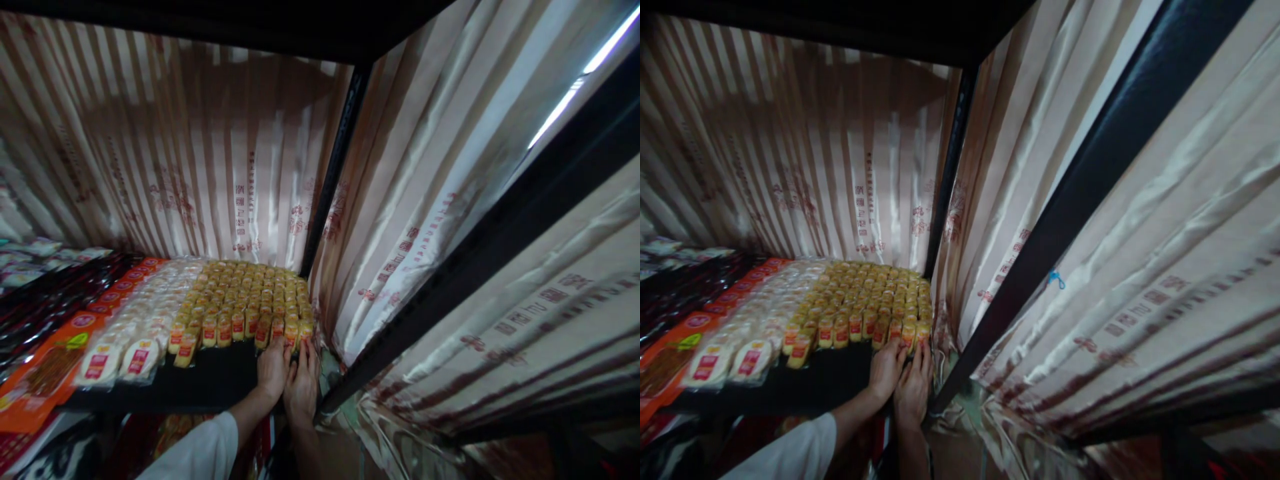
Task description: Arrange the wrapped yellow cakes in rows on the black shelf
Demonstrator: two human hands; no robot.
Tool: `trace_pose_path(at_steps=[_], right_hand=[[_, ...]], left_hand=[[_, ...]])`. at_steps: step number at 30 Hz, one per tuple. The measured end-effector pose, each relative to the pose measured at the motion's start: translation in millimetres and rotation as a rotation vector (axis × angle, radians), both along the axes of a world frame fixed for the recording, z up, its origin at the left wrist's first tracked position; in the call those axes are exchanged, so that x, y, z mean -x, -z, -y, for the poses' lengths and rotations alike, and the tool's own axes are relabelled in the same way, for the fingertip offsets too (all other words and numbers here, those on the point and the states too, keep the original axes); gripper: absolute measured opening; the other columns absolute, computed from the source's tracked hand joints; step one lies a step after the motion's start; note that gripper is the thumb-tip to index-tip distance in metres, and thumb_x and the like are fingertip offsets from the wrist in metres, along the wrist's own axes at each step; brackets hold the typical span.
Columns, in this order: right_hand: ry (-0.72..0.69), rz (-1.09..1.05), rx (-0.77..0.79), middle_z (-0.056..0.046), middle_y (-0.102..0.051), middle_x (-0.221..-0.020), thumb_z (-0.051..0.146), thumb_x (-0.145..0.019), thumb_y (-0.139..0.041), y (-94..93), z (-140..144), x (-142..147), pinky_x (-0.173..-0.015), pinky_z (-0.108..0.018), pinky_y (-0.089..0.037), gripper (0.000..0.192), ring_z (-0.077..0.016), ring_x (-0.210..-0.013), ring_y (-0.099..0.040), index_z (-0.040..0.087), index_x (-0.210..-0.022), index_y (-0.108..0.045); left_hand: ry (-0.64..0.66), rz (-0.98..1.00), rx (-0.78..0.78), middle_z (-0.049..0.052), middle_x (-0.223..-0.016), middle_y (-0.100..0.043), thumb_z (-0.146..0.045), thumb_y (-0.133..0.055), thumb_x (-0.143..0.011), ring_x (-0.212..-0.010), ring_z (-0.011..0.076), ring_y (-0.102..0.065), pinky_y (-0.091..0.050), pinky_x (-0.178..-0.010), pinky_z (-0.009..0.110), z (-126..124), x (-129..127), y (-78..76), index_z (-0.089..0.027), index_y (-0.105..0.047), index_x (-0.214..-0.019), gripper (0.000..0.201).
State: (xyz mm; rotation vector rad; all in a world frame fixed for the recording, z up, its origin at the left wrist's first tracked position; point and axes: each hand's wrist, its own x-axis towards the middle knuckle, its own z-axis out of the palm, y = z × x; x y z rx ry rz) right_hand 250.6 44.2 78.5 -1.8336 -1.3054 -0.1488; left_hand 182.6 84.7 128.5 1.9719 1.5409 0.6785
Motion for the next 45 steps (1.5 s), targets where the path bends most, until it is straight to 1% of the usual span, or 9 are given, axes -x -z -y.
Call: trace_pose_path(at_steps=[8, 14, 20, 23, 26, 30, 34, 39, 45], right_hand=[[-0.017, 0.005, -0.033, -0.017, -0.043, -0.129, 0.014, -0.081, -0.031, 0.5, 0.1, -1.9, -0.098, -0.048, -0.034, 0.045, -0.0258, -0.125, -0.034, 0.011, -0.123, -0.047], [-0.041, -0.053, -0.109, -0.017, -0.04, -0.13, 0.012, -0.081, -0.029, -3.8, 4.9, -2.0, -0.1, -0.046, -0.034, 0.045, -0.0236, -0.124, -0.036, 0.01, -0.122, -0.046], [-0.117, -0.048, -0.175, -0.015, -0.054, -0.116, 0.019, -0.084, -0.036, -11.7, 10.3, 15.4, -0.096, -0.046, -0.039, 0.036, -0.0241, -0.112, -0.048, 0.012, -0.113, -0.055], [-0.291, -0.079, -0.155, -0.012, -0.06, -0.109, 0.02, -0.084, -0.039, -16.4, 8.0, 50.4, -0.092, -0.041, -0.044, 0.033, -0.0214, -0.105, -0.054, 0.016, -0.111, -0.057], [-0.509, -0.159, -0.054, -0.01, -0.06, -0.111, 0.018, -0.084, -0.038, -20.4, -1.7, 100.6, -0.09, -0.035, -0.047, 0.035, -0.0182, -0.104, -0.056, 0.019, -0.114, -0.056], [-0.561, -0.259, 0.061, -0.009, -0.058, -0.117, 0.015, -0.081, -0.037, -21.3, -20.5, 159.6, -0.093, -0.036, -0.046, 0.041, -0.0187, -0.107, -0.055, 0.019, -0.12, -0.053], [-0.56, -0.331, 0.088, -0.01, -0.059, -0.116, 0.014, -0.08, -0.038, -22.5, -29.1, 181.7, -0.094, -0.035, -0.044, 0.042, -0.0186, -0.108, -0.055, 0.018, -0.118, -0.054], [-0.494, -0.348, 0.036, -0.009, -0.063, -0.104, 0.018, -0.083, -0.036, -31.8, -21.4, 163.8, -0.085, -0.031, -0.048, 0.037, -0.0169, -0.094, -0.06, 0.019, -0.112, -0.058], [-0.337, -0.268, -0.059, -0.012, -0.062, -0.106, 0.019, -0.084, -0.034, -26.7, -14.2, 121.0, -0.088, -0.036, -0.047, 0.037, -0.0197, -0.101, -0.057, 0.016, -0.109, -0.06]], left_hand=[[0.061, 0.08, -0.028, 0.006, -0.095, -0.066, -0.02, -0.036, -0.087, -0.086, 0.0149, -0.062, -0.045, -0.079, 0.024, 5.4, 2.5, 2.8, -0.017, -0.062, -0.094, 0.027], [0.034, 0.19, -0.172, 0.004, -0.092, -0.064, -0.019, -0.033, -0.086, -0.086, 0.0138, -0.061, -0.048, -0.079, 0.025, 30.6, 51.5, 3.2, -0.02, -0.06, -0.097, 0.029], [-0.364, 0.199, -0.312, 0.008, -0.101, -0.056, -0.021, -0.036, -0.083, -0.095, 0.0188, -0.057, -0.047, -0.085, 0.034, 27.5, 138.3, 2.4, -0.018, -0.052, -0.104, 0.027], [-0.594, 0.155, -0.282, 0.011, -0.108, -0.053, -0.018, -0.037, -0.081, -0.1, 0.0221, -0.055, -0.046, -0.087, 0.038, 16.8, 171.6, 5.5, -0.016, -0.048, -0.108, 0.03], [-0.659, 0.122, -0.182, 0.013, -0.114, -0.052, -0.018, -0.037, -0.081, -0.104, 0.0236, -0.054, -0.047, -0.084, 0.037, 7.6, 188.9, 9.9, -0.015, -0.046, -0.113, 0.033], [-0.58, 0.144, -0.042, 0.013, -0.111, -0.056, -0.02, -0.036, -0.082, -0.101, 0.0225, -0.056, -0.047, -0.083, 0.035, 1.0, 195.4, 15.9, -0.013, -0.046, -0.114, 0.034], [-0.531, 0.205, -0.03, 0.011, -0.103, -0.058, -0.03, -0.039, -0.081, -0.092, 0.022, -0.058, -0.048, -0.08, 0.035, 1.0, 196.5, 22.9, -0.014, -0.05, -0.11, 0.035], [-0.482, 0.362, -0.056, 0.009, -0.092, -0.058, -0.04, -0.042, -0.077, -0.079, 0.0201, -0.059, -0.05, -0.074, 0.034, 8.1, 183.7, 22.8, -0.012, -0.053, -0.105, 0.041], [-0.341, 0.406, -0.079, 0.006, -0.089, -0.06, -0.029, -0.043, -0.078, -0.076, 0.0166, -0.06, -0.049, -0.072, 0.031, 10.4, 137.0, 7.8, -0.015, -0.056, -0.1, 0.029]])
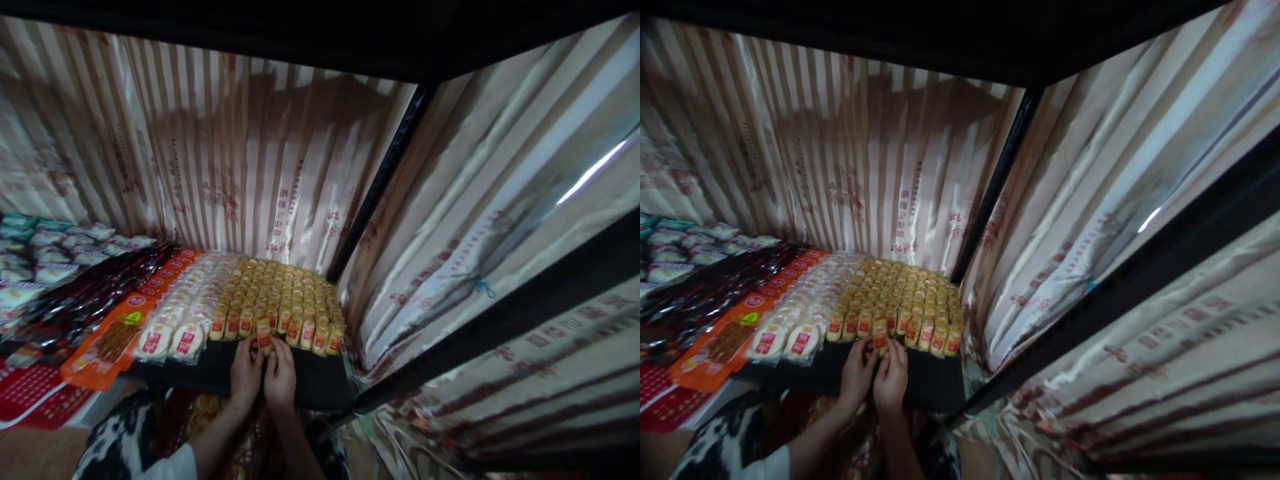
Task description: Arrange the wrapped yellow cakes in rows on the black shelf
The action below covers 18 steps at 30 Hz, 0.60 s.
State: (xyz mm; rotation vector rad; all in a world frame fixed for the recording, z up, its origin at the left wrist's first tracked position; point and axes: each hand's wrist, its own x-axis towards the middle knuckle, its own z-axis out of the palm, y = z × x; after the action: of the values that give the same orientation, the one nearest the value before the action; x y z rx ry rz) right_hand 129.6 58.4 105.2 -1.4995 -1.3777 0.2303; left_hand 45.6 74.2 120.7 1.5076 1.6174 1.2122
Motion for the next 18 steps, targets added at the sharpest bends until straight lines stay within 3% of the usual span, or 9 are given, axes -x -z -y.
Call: trace_pose_path(at_steps=[3, 7, 11, 18], right_hand=[[0.077, 0.015, -0.021, -0.012, -0.061, -0.109, 0.018, -0.083, -0.034, 9.2, -0.3, -17.9, -0.089, -0.037, -0.046, 0.037, -0.0198, -0.104, -0.056, 0.016, -0.108, -0.061], [0.077, 0.026, -0.016, -0.012, -0.06, -0.111, 0.015, -0.081, -0.032, 18.5, -2.2, -31.9, -0.091, -0.036, -0.046, 0.039, -0.0185, -0.106, -0.055, 0.015, -0.108, -0.061], [0.06, 0.036, -0.021, -0.012, -0.06, -0.112, 0.011, -0.079, -0.031, 24.5, -4.0, -35.5, -0.091, -0.035, -0.046, 0.042, -0.0178, -0.107, -0.055, 0.015, -0.109, -0.06], [0.078, 0.06, -0.023, -0.012, -0.058, -0.115, 0.013, -0.08, -0.032, 30.9, -7.1, -34.0, -0.093, -0.036, -0.045, 0.042, -0.0185, -0.109, -0.053, 0.015, -0.113, -0.058]], left_hand=[[0.063, -0.062, 0.013, 0.007, -0.093, -0.061, -0.023, -0.042, -0.079, -0.078, 0.0155, -0.06, -0.049, -0.074, 0.03, -6.2, -21.2, -2.9, -0.016, -0.055, -0.101, 0.027], [0.089, -0.138, -0.007, 0.006, -0.095, -0.062, -0.02, -0.041, -0.08, -0.083, 0.0161, -0.06, -0.048, -0.078, 0.03, -16.7, -37.1, 2.4, -0.017, -0.055, -0.101, 0.026], [0.09, -0.157, -0.027, 0.007, -0.093, -0.062, -0.019, -0.039, -0.08, -0.087, 0.0169, -0.059, -0.047, -0.08, 0.031, -23.4, -41.6, 12.3, -0.015, -0.055, -0.097, 0.024], [0.106, -0.105, -0.034, 0.006, -0.083, -0.06, -0.026, -0.04, -0.08, -0.075, 0.0165, -0.059, -0.048, -0.074, 0.032, -24.1, -40.9, 21.9, -0.014, -0.054, -0.093, 0.023]])
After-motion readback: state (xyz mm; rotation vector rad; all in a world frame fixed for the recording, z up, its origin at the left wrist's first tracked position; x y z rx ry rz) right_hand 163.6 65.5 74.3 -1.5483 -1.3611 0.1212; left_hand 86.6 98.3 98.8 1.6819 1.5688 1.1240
